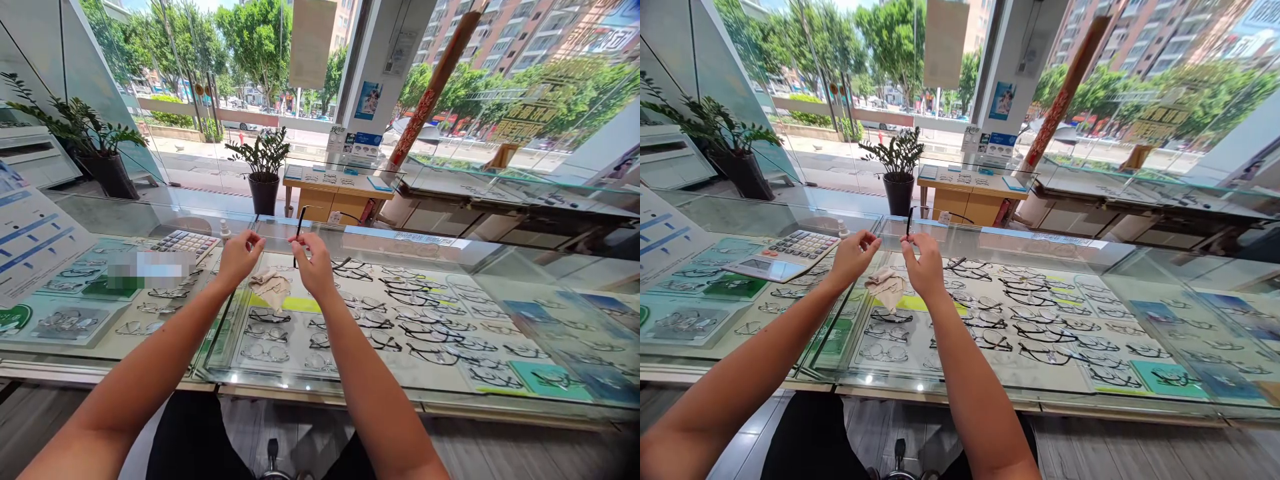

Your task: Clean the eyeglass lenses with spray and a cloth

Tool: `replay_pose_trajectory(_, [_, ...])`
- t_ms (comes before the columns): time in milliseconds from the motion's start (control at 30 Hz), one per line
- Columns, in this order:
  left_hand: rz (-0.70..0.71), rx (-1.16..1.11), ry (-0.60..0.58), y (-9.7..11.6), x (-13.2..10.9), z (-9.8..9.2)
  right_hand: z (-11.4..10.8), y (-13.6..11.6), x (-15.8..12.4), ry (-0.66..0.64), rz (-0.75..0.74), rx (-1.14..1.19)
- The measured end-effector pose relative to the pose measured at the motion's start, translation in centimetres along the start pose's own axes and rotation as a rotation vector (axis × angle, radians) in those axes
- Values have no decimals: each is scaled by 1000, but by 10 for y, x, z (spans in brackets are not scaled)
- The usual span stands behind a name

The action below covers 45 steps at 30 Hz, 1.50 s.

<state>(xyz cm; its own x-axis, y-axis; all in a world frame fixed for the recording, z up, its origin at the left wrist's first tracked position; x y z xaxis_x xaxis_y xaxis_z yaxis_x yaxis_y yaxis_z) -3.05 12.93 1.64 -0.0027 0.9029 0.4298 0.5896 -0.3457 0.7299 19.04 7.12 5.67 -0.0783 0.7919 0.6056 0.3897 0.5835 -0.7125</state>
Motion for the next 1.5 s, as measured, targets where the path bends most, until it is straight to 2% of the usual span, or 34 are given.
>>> replay_pose_trajectory(100, [29,77,374,-12,0,-42,-1,0,0,13,12,10])
replay_pose_trajectory(167, [-30,91,504,-32,0,-55,0,2,0,10,17,27])
replay_pose_trajectory(233, [-118,48,492,-56,6,-52,1,3,0,6,15,59])
replay_pose_trajectory(367, [-284,-148,317,-100,19,-31,6,5,1,-28,12,113])
replay_pose_trajectory(467, [-368,-216,277,-116,21,-24,9,6,2,-70,33,144])
replay_pose_trajectory(533, [-385,-250,274,-118,23,-22,11,8,2,-90,57,178])
replay_pose_trajectory(600, [-378,-303,265,-113,26,-20,12,10,3,-99,80,215])
replay_pose_trajectory(700, [-361,-441,205,-91,29,-16,15,14,2,-102,116,273])
replay_pose_trajectory(733, [-356,-511,155,-81,28,-13,17,16,2,-105,129,292])
replay_pose_trajectory(800, [-334,-842,-47,-52,25,4,21,19,1,-120,153,321])
replay_pose_trajectory(833, [-323,-939,-150,-35,21,10,23,21,0,-132,163,330])
replay_pose_trajectory(933, [-311,-1031,-351,1,7,20,32,22,-1,-188,185,353])
replay_pose_trajectory(1000, [-306,-1030,-402,12,1,24,38,21,-2,-227,195,385])
replay_pose_trajectory(1133, [-262,-904,-388,11,0,29,47,21,-6,-283,228,456])
replay_pose_trajectory(1300, [-218,-681,-274,2,2,29,56,22,-10,-321,260,491])
replay_pose_trajectory(1500, [-181,-632,-213,7,1,24,61,20,-10,-339,256,512])
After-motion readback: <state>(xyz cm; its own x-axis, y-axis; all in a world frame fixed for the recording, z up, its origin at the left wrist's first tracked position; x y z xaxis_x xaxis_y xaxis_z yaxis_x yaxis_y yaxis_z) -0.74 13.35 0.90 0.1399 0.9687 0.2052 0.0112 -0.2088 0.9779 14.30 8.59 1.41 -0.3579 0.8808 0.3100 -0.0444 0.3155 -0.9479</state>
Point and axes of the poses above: each hand's wrist, its own x-axis towards the middle knuckle, its own z-axis out of the palm, y = z × x, the point moved 10 cm from there along x, towards the middle knuckle, and after that the axes turned 4 degrees about -y, right-handed, at the moved point
